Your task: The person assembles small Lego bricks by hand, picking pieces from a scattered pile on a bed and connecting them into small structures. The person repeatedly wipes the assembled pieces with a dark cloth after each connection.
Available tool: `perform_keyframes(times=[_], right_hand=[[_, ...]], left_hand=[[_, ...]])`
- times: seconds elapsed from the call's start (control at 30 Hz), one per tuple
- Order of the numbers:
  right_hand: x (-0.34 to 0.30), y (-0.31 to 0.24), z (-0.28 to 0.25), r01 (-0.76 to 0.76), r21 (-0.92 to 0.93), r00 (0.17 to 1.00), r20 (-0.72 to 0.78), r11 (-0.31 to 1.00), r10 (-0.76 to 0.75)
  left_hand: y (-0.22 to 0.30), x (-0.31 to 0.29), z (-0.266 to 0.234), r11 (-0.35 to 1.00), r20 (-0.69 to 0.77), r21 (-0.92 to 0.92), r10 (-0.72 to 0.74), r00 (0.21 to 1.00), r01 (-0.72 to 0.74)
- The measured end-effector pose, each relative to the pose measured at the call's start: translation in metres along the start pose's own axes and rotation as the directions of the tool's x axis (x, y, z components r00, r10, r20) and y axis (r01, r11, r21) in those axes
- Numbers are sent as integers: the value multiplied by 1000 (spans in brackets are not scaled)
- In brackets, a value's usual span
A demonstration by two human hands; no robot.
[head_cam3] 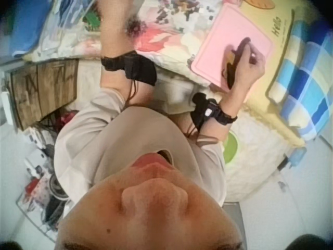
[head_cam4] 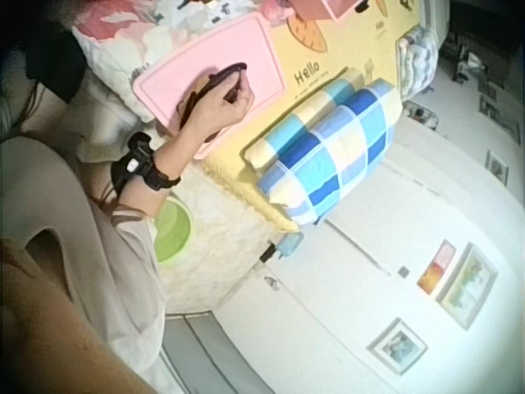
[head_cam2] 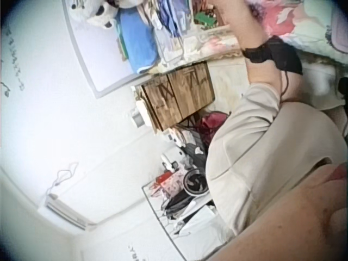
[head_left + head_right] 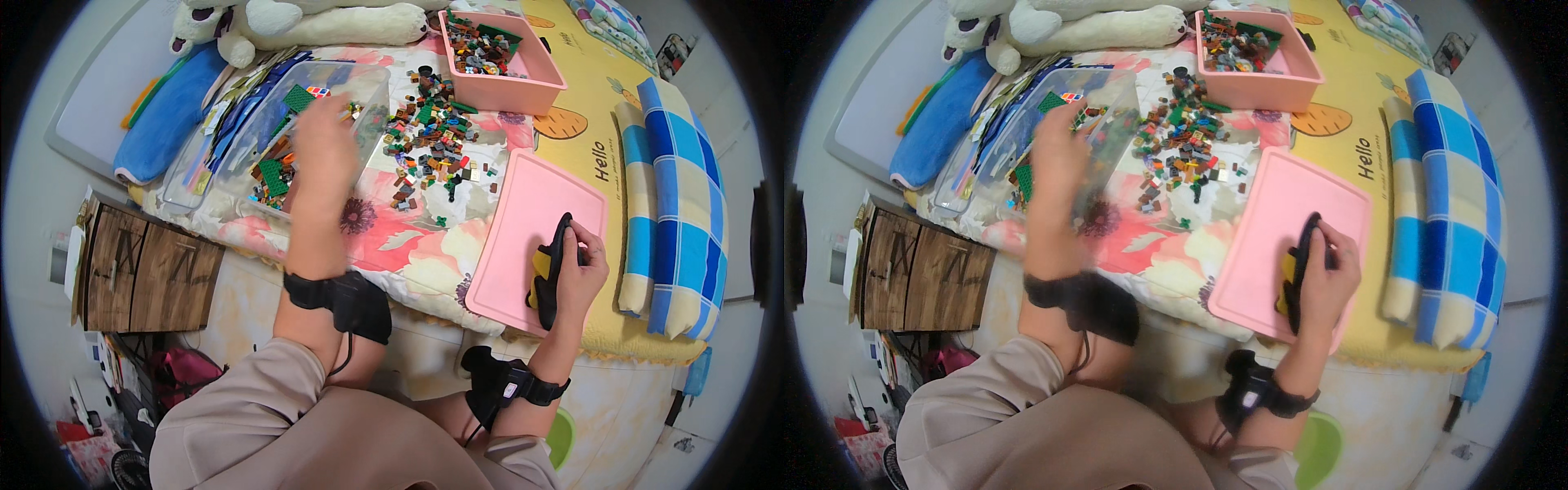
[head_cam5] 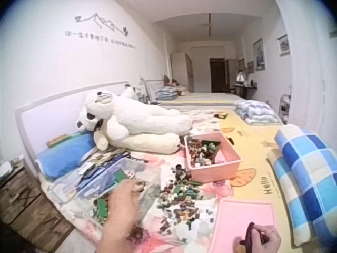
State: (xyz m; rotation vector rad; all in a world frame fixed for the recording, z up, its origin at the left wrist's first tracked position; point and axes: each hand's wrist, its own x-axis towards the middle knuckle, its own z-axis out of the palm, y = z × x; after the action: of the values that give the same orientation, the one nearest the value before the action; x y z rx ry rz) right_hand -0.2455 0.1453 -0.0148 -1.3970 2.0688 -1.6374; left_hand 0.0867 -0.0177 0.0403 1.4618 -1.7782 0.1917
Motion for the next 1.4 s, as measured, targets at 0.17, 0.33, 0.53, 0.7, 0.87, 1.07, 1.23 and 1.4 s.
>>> perform_keyframes(times=[0.17, 0.33, 0.53, 0.7, 0.87, 1.07, 1.23, 1.4], right_hand=[[0, 4, 0, -90, 107, 995, -40, 990, 95], [-1, 1, -1, -127, 129, 992, 3, 984, 127], [3, 3, 6, -50, 27, 999, 4, 998, 50], [6, -1, 15, -126, 37, 992, 32, 991, 125], [10, -5, 22, -159, -3, 987, 25, 987, 159], [10, -3, 24, -144, -76, 989, 29, 987, 146], [7, -3, 23, -115, -283, 989, 54, 952, 136], [8, -12, 31, 177, -367, 982, -2, 913, -191]], left_hand=[[66, -36, 76, 967, 364, -240, 169, 916, -84], [75, -68, 111, 995, 519, 69, 24, 855, -70], [75, -67, 116, 1000, 593, 1, -9, 805, 11], [69, -57, 111, 958, 519, -221, -44, 854, 184], [48, -40, 98, 824, 444, -434, -156, 882, 364], [43, -13, 81, 109, 706, -652, -271, 654, 750], [43, -9, 67, 139, 650, -671, -361, 669, 728], [48, -12, 65, 274, 634, -633, -355, 688, 724]])
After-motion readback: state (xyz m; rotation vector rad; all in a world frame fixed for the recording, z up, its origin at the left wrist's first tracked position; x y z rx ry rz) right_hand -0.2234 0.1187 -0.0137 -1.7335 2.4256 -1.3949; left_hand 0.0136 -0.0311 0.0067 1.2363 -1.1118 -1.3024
